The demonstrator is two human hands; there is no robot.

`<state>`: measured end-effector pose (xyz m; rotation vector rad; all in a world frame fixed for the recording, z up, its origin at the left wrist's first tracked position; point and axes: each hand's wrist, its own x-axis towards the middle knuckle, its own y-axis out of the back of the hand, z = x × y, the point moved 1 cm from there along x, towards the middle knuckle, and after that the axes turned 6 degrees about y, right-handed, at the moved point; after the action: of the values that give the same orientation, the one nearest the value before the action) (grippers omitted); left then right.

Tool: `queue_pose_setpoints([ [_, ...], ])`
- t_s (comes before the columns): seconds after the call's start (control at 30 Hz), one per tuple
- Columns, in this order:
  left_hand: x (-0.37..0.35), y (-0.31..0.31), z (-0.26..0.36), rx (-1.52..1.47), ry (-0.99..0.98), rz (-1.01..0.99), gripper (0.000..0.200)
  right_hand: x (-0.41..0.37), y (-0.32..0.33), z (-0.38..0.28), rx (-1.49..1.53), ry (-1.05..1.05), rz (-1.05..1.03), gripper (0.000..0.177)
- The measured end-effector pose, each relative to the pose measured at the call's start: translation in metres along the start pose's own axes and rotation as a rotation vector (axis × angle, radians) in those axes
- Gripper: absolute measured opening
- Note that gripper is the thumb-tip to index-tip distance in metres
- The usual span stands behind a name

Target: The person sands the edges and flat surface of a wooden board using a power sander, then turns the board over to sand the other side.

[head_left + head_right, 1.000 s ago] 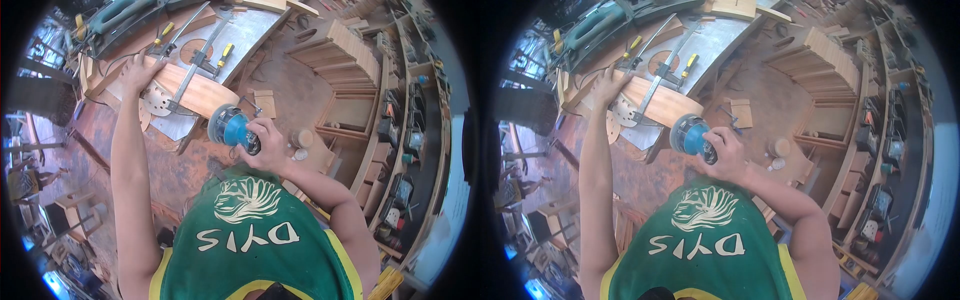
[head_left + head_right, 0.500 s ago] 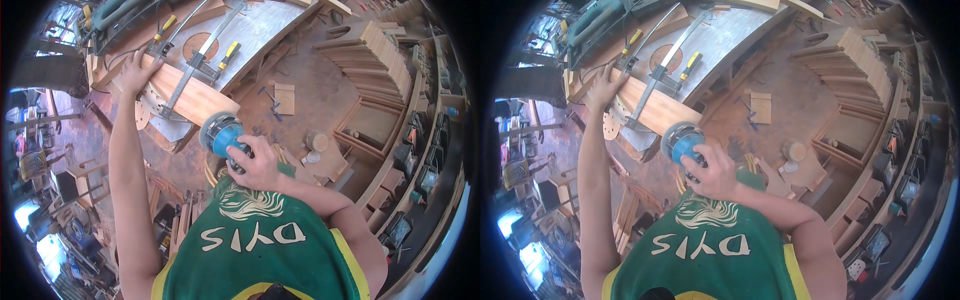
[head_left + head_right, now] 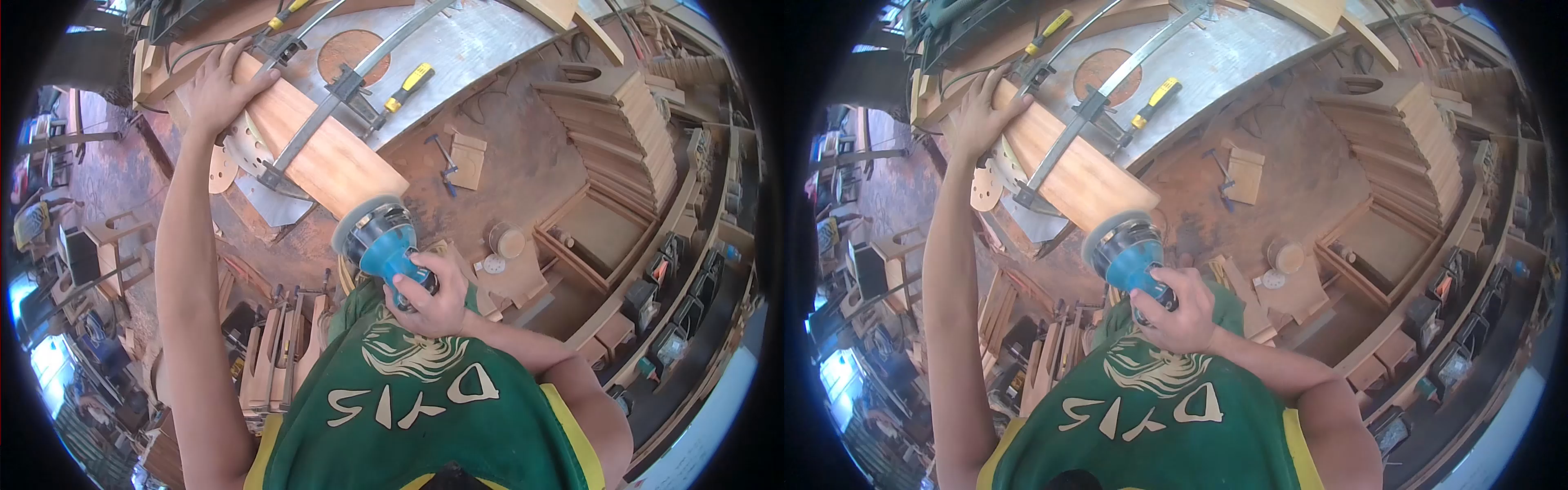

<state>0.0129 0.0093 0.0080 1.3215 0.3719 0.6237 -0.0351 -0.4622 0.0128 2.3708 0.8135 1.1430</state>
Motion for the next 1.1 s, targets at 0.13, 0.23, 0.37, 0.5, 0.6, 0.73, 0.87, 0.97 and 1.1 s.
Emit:
queue_pose_setpoints([
  [0.13, 0.001, 0.001, 0.004, 0.049, 0.006, -0.009, 0.095, -0.003, -0.003, 0.000, -0.039, 0.056, -0.010, 0.047],
  [0.23, 0.003, -0.001, -0.001, 0.029, -0.014, -0.008, 0.095, -0.009, -0.004, 0.002, 0.003, 0.046, 0.003, 0.043],
  [0.37, 0.001, 0.002, 0.003, 0.016, -0.048, -0.006, 0.094, -0.022, -0.005, 0.007, 0.049, 0.014, 0.014, 0.041],
  [0.5, 0.001, 0.004, 0.002, -0.014, -0.099, 0.021, 0.090, -0.032, -0.006, 0.011, 0.100, -0.007, 0.009, 0.051],
  [0.6, 0.001, 0.004, 0.001, -0.019, -0.114, 0.040, 0.087, -0.040, -0.009, 0.013, 0.156, -0.063, 0.052, 0.061],
  [0.73, -0.001, 0.011, 0.009, 0.000, -0.106, -0.008, 0.082, -0.036, -0.002, 0.014, 0.140, -0.064, -0.100, 0.082],
  [0.87, -0.001, 0.011, 0.005, 0.023, -0.121, -0.012, 0.081, -0.037, -0.006, 0.013, 0.138, -0.074, -0.039, 0.078],
  [0.97, -0.015, 0.022, 0.035, 0.072, -0.111, 0.046, 0.077, -0.036, -0.006, 0.010, 0.101, -0.078, -0.058, 0.085],
  [1.1, -0.008, 0.032, 0.028, 0.104, -0.023, -0.093, 0.095, -0.034, -0.008, 0.010, 0.046, -0.055, -0.080, 0.092],
])
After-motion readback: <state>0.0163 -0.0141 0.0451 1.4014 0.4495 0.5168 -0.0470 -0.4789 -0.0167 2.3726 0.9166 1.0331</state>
